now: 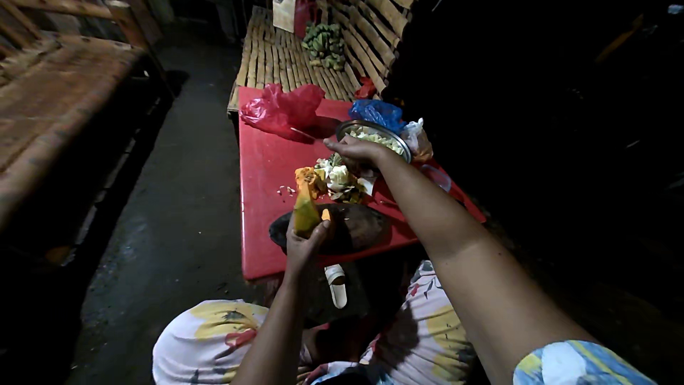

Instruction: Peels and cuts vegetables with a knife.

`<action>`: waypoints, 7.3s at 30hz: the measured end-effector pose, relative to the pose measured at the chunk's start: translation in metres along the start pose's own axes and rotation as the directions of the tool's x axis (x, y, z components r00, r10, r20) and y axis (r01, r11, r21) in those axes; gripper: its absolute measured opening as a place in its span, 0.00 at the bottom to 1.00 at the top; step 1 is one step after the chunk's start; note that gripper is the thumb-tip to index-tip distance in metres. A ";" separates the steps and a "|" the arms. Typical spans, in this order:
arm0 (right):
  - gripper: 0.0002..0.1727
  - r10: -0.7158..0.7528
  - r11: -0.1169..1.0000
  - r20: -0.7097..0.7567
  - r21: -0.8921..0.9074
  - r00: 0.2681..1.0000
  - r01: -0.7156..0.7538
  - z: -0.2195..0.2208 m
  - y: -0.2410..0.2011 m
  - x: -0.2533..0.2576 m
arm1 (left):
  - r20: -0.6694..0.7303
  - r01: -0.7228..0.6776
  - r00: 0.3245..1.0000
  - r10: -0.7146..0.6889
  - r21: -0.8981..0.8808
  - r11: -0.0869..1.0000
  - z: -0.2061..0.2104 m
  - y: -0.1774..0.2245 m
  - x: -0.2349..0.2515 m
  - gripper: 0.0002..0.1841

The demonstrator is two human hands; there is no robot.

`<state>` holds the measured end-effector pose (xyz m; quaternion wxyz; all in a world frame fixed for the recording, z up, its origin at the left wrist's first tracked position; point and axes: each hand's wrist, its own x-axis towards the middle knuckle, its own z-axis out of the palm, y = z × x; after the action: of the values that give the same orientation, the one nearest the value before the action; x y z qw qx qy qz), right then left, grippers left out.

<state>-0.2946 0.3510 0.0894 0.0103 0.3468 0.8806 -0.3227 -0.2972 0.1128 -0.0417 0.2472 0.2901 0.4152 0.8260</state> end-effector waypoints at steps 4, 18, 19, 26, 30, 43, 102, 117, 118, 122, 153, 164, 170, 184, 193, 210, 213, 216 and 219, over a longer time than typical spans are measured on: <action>0.47 0.045 0.987 0.100 0.151 0.994 -0.060 0.008 0.002 -0.030 | -0.006 0.132 0.991 -0.134 0.209 0.969 -0.015 0.011 0.014 0.34; 0.18 0.017 0.345 0.219 0.915 0.976 -0.211 0.041 0.071 -0.147 | -0.131 0.124 0.990 -0.046 0.691 0.712 0.008 0.007 0.006 0.38; 0.17 0.041 0.322 0.202 0.924 0.979 -0.204 0.042 0.068 -0.155 | -0.064 0.072 0.997 -0.034 0.805 0.589 0.004 0.006 0.005 0.36; 0.18 -0.029 0.767 0.310 0.617 0.950 -0.177 0.060 0.071 -0.176 | 0.183 -0.172 0.981 -0.067 0.975 0.137 -0.012 0.018 -0.002 0.22; 0.24 0.082 0.976 0.227 0.176 0.970 -0.124 0.063 0.057 -0.178 | 0.225 -0.200 0.969 -0.101 0.957 0.211 -0.023 0.025 0.009 0.17; 0.14 0.149 0.888 0.247 -0.459 0.957 -0.020 0.075 0.002 -0.193 | 0.633 -0.616 0.772 0.063 0.719 0.322 0.042 0.062 0.100 0.13; 0.33 0.291 0.888 0.292 -0.438 0.911 -0.143 0.069 -0.019 -0.171 | 0.724 -0.534 0.665 -0.182 0.632 0.562 0.047 -0.044 0.138 0.16; 0.31 0.255 0.901 0.258 -0.413 0.932 -0.132 0.080 -0.010 -0.174 | 0.657 -0.471 0.682 -0.320 0.730 0.495 0.050 -0.038 0.134 0.16; 0.29 0.240 0.911 0.232 -0.390 0.943 -0.136 0.088 -0.004 -0.177 | 0.658 -0.491 0.671 -0.342 0.740 0.459 0.055 -0.032 0.132 0.16; 0.28 0.244 0.917 0.247 -0.372 0.938 -0.141 0.092 0.001 -0.176 | 0.682 -0.531 0.649 -0.336 0.723 0.441 0.054 -0.036 0.133 0.17; 0.30 0.228 0.898 0.240 -0.426 0.944 -0.108 0.097 -0.003 -0.172 | 0.570 -0.455 0.691 -0.444 0.821 0.345 0.047 -0.049 0.131 0.18; 0.34 0.218 0.923 0.207 -0.360 0.954 -0.133 0.118 0.019 -0.167 | 0.547 -0.477 0.694 -0.468 0.836 0.270 0.051 -0.045 0.130 0.18; 0.28 0.237 0.929 0.232 -0.337 0.944 -0.151 0.114 0.016 -0.168 | 0.667 -0.593 0.744 -0.033 0.683 0.426 0.047 -0.031 0.132 0.15; 0.23 0.212 0.977 0.210 -0.025 0.954 -0.211 0.098 0.049 -0.183 | 0.603 -0.596 0.698 -0.386 0.788 0.155 -0.051 0.029 0.060 0.19; 0.36 -0.084 0.812 0.206 0.581 0.975 -0.052 0.095 0.075 -0.200 | 0.573 -0.568 0.820 -0.019 0.817 0.100 -0.054 0.033 0.030 0.15; 0.36 -0.075 0.995 0.122 -0.063 0.990 0.083 0.106 0.051 -0.215 | 0.150 -0.171 0.985 0.084 0.827 0.536 -0.051 0.022 0.000 0.36; 0.31 -0.065 0.980 0.087 -0.182 0.994 0.080 0.108 0.043 -0.219 | 0.145 -0.176 0.984 0.101 0.751 0.637 -0.043 0.017 0.000 0.40; 0.29 -0.005 0.970 0.099 -0.241 0.995 0.028 0.110 0.037 -0.221 | 0.152 -0.205 0.979 0.139 0.769 0.605 -0.034 0.012 -0.001 0.39; 0.29 -0.032 0.962 0.083 -0.267 0.996 0.053 0.114 0.043 -0.218 | 0.167 -0.218 0.975 0.144 0.832 0.511 -0.037 0.009 -0.001 0.35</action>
<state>-0.1260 0.1773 0.0284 0.0844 0.3105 0.9224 -0.2137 -0.3234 0.0875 -0.0521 0.0040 0.4460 0.7203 0.5312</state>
